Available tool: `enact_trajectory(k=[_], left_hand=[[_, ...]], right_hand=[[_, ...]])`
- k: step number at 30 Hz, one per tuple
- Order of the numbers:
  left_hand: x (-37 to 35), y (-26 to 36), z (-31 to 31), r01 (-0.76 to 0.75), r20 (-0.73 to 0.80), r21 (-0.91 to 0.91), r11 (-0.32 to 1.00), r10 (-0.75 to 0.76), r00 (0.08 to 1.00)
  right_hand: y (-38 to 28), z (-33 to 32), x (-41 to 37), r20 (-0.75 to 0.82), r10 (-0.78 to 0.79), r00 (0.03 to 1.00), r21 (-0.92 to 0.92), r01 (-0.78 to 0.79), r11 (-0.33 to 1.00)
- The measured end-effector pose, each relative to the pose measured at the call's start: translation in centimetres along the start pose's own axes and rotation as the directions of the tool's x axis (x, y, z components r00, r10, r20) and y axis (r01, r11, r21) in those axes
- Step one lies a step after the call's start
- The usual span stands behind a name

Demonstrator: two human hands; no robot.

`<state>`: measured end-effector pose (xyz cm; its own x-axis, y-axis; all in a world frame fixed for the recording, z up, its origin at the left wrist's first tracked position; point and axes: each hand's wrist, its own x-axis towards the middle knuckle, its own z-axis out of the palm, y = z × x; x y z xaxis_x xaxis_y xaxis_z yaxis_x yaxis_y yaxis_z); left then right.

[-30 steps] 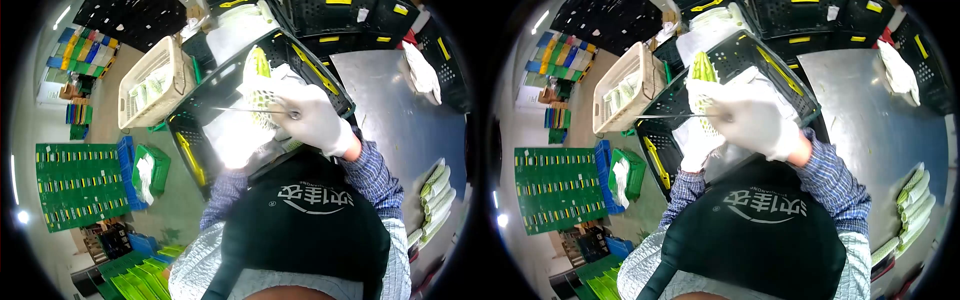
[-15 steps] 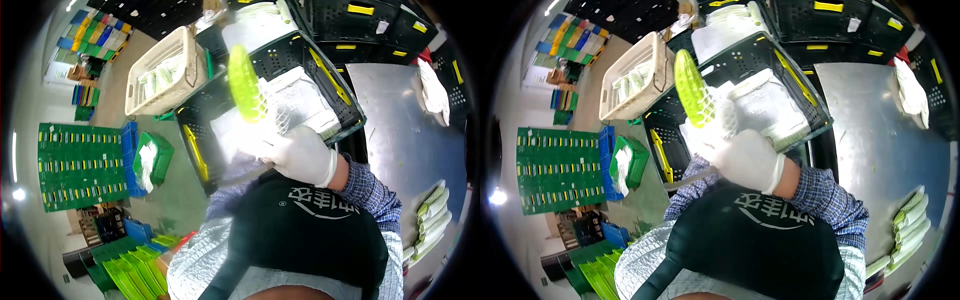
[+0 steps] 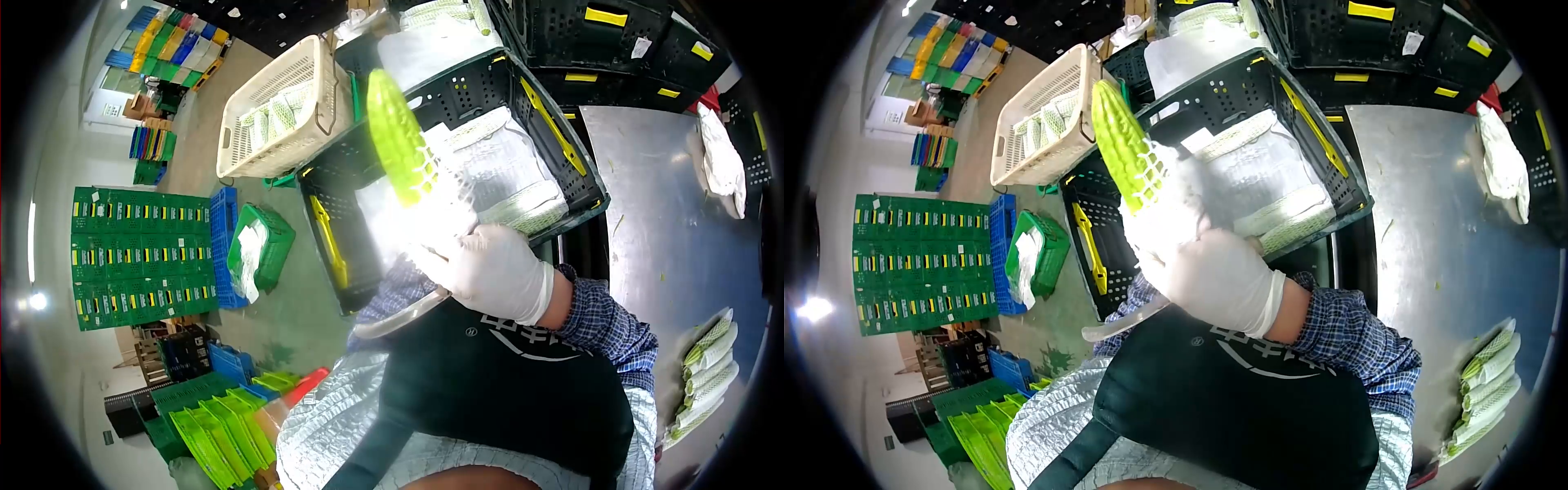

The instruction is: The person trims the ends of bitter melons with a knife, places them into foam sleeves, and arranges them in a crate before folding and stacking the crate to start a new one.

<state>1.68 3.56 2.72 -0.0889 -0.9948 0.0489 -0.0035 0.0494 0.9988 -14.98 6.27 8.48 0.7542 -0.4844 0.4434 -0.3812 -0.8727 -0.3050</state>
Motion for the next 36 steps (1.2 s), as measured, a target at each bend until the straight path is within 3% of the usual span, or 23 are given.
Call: enact_trajectory(k=[5, 8, 10, 12, 14, 16, 21, 24, 25, 26, 27, 28, 29, 30, 31, 32, 33, 34, 35, 36], left_hand=[[1.7, 1.3, 1.6, -0.019, -0.006, 0.127, 0.992, 0.02, 1.0], [1.6, 1.5, 2.3, 0.013, -0.049, 0.135, 0.991, -0.006, 0.999], [1.5, 0.2, 2.3, 0.013, -0.073, -0.127, 0.992, -0.023, 0.997], [1.4, -0.2, 2.3, 0.031, -0.065, -0.423, 0.906, -0.064, 0.996], [1.3, 0.2, 2.6, -0.077, -0.081, -0.059, 0.995, 0.072, 0.994], [1.3, 0.3, 2.0, -0.201, -0.013, 0.22, 0.955, 0.209, 0.978], [0.9, -0.8, 1.5, -0.273, -0.015, 0.403, 0.873, 0.305, 0.952], [0.7, 1.0, 2.2, -0.224, 0.044, 0.58, 0.783, 0.245, 0.968], [0.6, 0.8, 1.8, -0.178, 0.066, 0.539, 0.823, 0.169, 0.983], [0.5, 0.6, 1.5, -0.124, 0.087, 0.5, 0.857, 0.092, 0.992], [0.0, -1.5, -0.1, -0.025, 0.125, 0.337, 0.941, -0.019, 0.992], [-0.1, -1.1, 0.4, 0.025, 0.201, 0.2, 0.98, -0.066, 0.977], [-0.2, -0.7, 0.8, 0.099, 0.275, 0.063, 0.993, -0.112, 0.955], [-0.2, -0.3, 1.3, 0.189, 0.347, -0.058, 0.98, -0.158, 0.924], [0.1, -0.6, 1.9, 0.147, 0.399, -0.031, 0.989, -0.123, 0.909], [0.4, -0.8, 2.5, 0.103, 0.452, -0.01, 0.995, -0.087, 0.888], [0.1, -0.1, 3.3, 0.257, 0.429, -0.029, 0.966, -0.22, 0.876], [0.4, 0.4, 4.4, 0.267, 0.417, -0.07, 0.961, -0.215, 0.883], [0.7, 0.7, 5.8, 0.28, 0.405, -0.111, 0.953, -0.214, 0.889], [1.2, 0.7, 7.0, 0.295, 0.399, -0.15, 0.944, -0.215, 0.891]], right_hand=[[1.1, 0.7, -1.0, -0.01, 0.149, 0.989, -0.034, -0.149, 0.988], [2.0, 1.8, -2.0, -0.035, 0.139, 0.99, -0.064, -0.141, 0.988], [2.5, 2.5, -2.5, -0.034, 0.139, 0.99, -0.035, -0.14, 0.99], [2.5, 2.4, -2.8, 0.012, 0.177, 0.984, -0.039, -0.176, 0.984], [2.6, 2.5, -3.0, 0.031, 0.187, 0.982, -0.054, -0.185, 0.981], [2.8, 3.0, -3.2, 0.029, 0.194, 0.981, -0.055, -0.192, 0.98], [3.0, 3.3, -3.9, 0.006, 0.228, 0.974, -0.041, -0.227, 0.973], [4.0, 3.1, -5.0, -0.045, 0.199, 0.979, 0.034, -0.198, 0.98], [4.3, 1.3, -5.2, -0.132, 0.176, 0.976, 0.118, -0.161, 0.98], [5.1, -0.2, -5.5, -0.29, 0.252, 0.923, 0.373, -0.134, 0.918], [5.7, -2.1, -6.3, -0.325, 0.396, 0.859, 0.497, -0.201, 0.844], [6.6, -3.1, -7.0, -0.545, 0.453, 0.706, 0.306, -0.335, 0.891], [7.2, -3.2, -7.7, -0.484, 0.757, 0.438, 0.673, -0.366, 0.642], [7.8, -4.3, -8.4, -0.464, 0.83, 0.31, 0.729, -0.399, 0.556], [7.9, -5.9, -8.7, -0.415, 0.888, 0.198, 0.772, -0.441, 0.459], [8.3, -5.8, -9.1, -0.437, 0.895, 0.088, 0.818, -0.377, 0.436], [8.0, -5.8, -9.9, -0.435, 0.896, 0.087, 0.795, -0.429, 0.428], [7.5, -5.6, -10.7, -0.43, 0.899, 0.088, 0.771, -0.482, 0.416], [7.1, -4.3, -11.5, -0.416, 0.892, 0.178, 0.708, -0.553, 0.44], [6.1, -3.6, -11.9, -0.294, 0.916, 0.272, 0.599, -0.695, 0.398]])
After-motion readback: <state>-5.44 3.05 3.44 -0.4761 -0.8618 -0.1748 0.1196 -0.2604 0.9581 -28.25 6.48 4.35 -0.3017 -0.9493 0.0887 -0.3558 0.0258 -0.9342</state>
